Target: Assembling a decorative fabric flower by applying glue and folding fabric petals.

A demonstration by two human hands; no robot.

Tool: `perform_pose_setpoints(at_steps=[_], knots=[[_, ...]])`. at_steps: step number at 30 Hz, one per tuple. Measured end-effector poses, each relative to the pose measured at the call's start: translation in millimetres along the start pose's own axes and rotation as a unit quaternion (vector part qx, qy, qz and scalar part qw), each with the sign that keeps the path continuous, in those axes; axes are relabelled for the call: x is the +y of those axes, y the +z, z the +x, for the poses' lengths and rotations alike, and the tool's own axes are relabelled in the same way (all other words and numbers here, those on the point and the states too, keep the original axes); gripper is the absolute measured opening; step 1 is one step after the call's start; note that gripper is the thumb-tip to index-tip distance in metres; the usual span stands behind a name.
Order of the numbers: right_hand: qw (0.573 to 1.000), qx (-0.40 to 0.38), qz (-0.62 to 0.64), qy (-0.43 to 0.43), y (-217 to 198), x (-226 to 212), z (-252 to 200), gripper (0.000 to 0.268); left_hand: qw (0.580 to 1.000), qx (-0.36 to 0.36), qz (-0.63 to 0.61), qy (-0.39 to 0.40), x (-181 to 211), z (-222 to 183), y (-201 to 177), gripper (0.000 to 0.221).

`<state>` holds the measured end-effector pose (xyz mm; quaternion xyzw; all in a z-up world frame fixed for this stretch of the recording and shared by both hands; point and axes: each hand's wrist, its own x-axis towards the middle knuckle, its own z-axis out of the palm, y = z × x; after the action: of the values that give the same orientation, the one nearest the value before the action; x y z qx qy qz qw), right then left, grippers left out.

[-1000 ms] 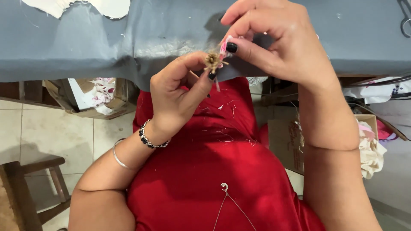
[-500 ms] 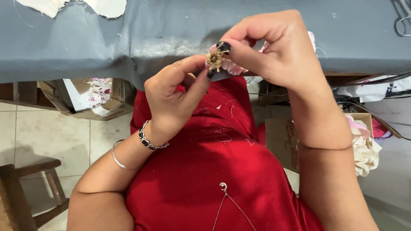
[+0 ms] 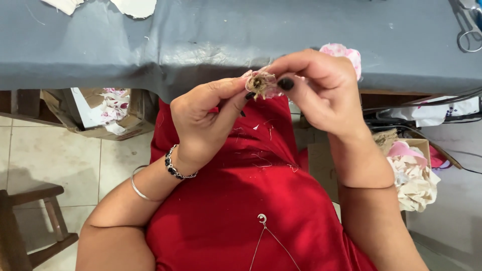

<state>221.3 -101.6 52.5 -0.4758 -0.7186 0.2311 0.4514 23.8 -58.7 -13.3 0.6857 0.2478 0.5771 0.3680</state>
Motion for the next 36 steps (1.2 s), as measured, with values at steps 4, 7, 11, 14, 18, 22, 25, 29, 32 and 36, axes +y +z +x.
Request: perform_pose_setpoints(at_steps=[4, 7, 11, 14, 18, 22, 25, 29, 32, 36], knots=[[0.998, -0.026, 0.057, 0.022, 2, -1, -6, 0.035, 0.999, 0.018, 0.002, -0.038, -4, -4, -1, 0.013], [0.996, -0.001, 0.062, 0.056, 7, -5, -6, 0.039, 0.998, 0.010, -0.010, -0.057, -2, -3, -3, 0.014], [0.997, 0.017, 0.058, 0.051, 9, -8, -4, 0.026, 0.995, 0.002, -0.056, -0.088, -2, 0, -3, 0.013], [0.996, 0.003, 0.076, 0.053, 6, -6, -4, 0.029, 0.992, -0.023, -0.060, -0.112, 3, 3, -5, 0.011], [0.997, 0.027, 0.048, 0.059, 11, -8, -8, 0.034, 0.993, -0.043, -0.033, -0.101, 11, 9, -6, 0.010], [0.990, 0.055, 0.109, 0.064, 15, -3, -14, 0.033, 0.992, -0.064, -0.012, -0.112, 17, 13, -9, 0.014], [0.989, 0.046, 0.119, 0.073, 14, 0, -16, 0.034, 0.988, -0.085, 0.000, -0.126, 19, 17, -12, 0.015], [0.995, -0.005, 0.094, 0.022, 6, 1, -14, 0.033, 0.985, -0.106, 0.022, -0.137, 19, 19, -17, 0.015], [0.999, -0.027, 0.025, 0.038, 1, -4, -16, 0.032, 0.987, -0.115, 0.047, -0.098, 18, 18, -19, 0.015], [0.996, -0.028, 0.073, 0.041, 3, -2, -19, 0.033, 0.987, -0.128, 0.053, -0.084, 18, 21, -22, 0.016]])
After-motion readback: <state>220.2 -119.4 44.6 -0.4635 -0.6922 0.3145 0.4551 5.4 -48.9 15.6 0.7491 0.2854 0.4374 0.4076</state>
